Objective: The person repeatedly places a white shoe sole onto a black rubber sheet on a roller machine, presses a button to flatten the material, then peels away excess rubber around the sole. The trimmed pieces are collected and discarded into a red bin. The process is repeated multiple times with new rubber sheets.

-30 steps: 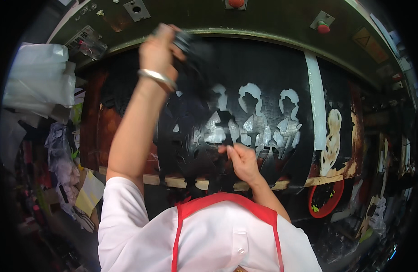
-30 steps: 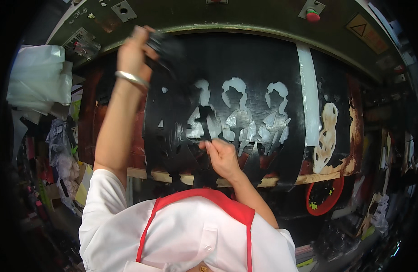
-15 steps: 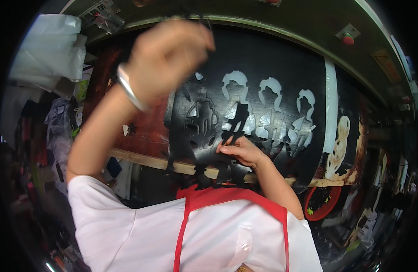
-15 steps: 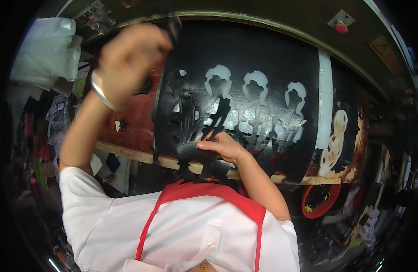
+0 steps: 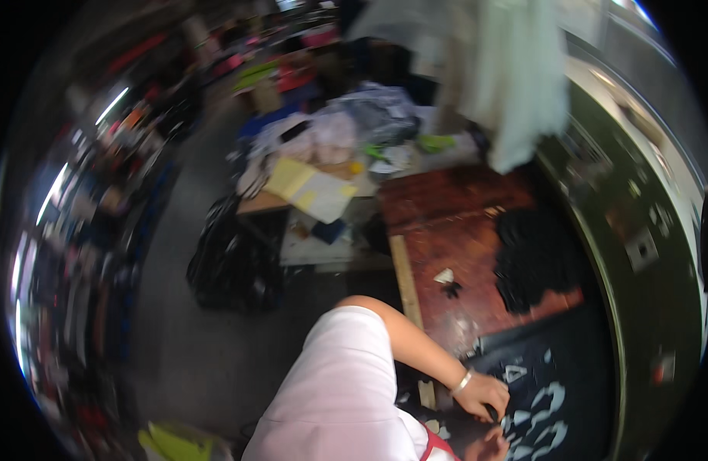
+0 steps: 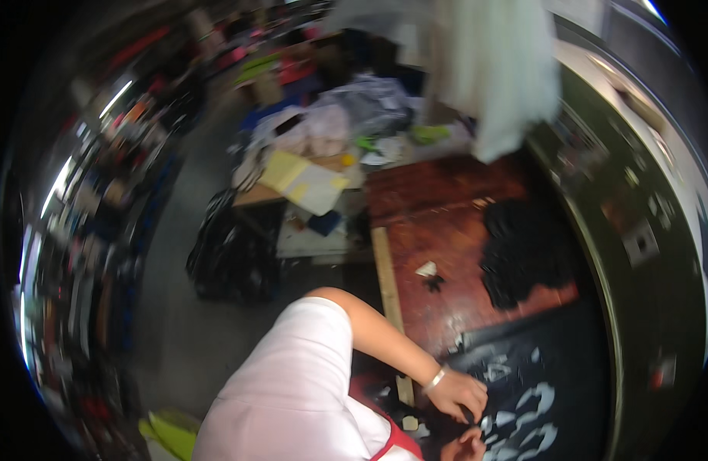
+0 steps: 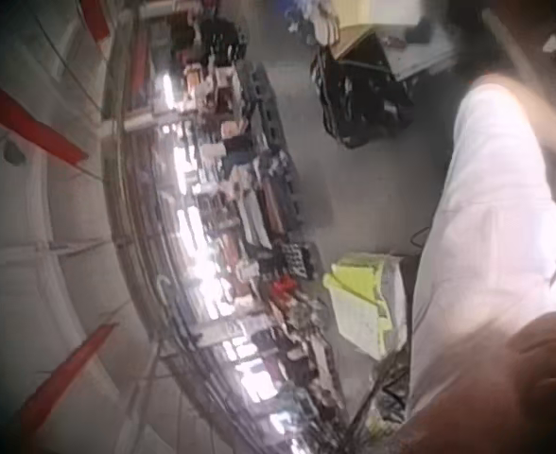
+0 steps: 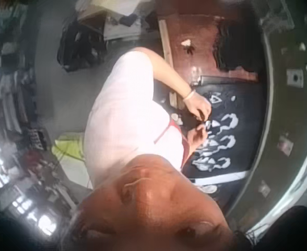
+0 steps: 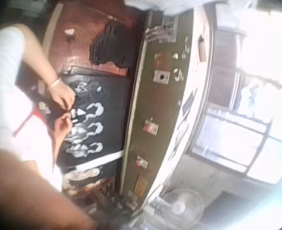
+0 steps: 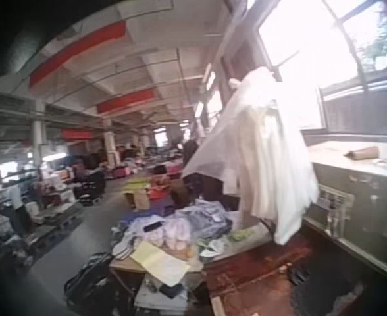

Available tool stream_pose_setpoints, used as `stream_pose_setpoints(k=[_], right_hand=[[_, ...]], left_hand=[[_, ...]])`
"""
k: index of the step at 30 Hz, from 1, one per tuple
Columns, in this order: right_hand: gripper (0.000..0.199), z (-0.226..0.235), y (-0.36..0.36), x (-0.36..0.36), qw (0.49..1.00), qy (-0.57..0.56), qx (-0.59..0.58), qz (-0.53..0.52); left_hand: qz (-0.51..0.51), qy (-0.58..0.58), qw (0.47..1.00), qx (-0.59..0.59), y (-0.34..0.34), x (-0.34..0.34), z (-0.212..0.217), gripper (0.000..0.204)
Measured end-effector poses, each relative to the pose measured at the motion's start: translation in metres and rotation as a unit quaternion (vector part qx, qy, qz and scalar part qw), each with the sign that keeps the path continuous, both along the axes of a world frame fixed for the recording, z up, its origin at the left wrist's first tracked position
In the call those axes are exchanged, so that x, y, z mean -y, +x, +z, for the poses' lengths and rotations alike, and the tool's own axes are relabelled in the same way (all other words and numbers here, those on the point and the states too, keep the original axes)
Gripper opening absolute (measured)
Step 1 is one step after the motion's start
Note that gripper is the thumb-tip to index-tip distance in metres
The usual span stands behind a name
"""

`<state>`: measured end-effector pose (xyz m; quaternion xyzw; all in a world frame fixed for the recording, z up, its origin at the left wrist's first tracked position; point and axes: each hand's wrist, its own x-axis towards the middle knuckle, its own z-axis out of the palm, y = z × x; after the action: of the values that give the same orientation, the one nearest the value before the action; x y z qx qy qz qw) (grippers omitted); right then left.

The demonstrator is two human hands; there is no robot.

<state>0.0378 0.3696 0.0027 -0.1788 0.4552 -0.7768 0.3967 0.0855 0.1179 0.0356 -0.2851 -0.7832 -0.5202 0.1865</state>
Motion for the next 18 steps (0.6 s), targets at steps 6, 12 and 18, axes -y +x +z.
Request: stream_pose_setpoints(k=[6, 12, 18], right_hand=[[0.033, 0.059, -0.007, -0.005, 0.86, 0.349, -0.37, 0.039], [0.012, 0.119, -0.014, 0.028, 0.891, 0.36, -0.265, 0.079], [0.024, 0.09, -0.017, 0.078, 0.882, 0.323, -0.333, -0.079]], left_hand=[[0.167, 0.371, 0.88, 0.245, -0.015, 0.001, 0.018, 0.014], [0.169, 0.65, 0.728, 0.139, -0.029, 0.041, 0.042, 0.02], [0.106, 0.45, 0.851, 0.249, -0.007, -0.005, 0.039, 0.019]])
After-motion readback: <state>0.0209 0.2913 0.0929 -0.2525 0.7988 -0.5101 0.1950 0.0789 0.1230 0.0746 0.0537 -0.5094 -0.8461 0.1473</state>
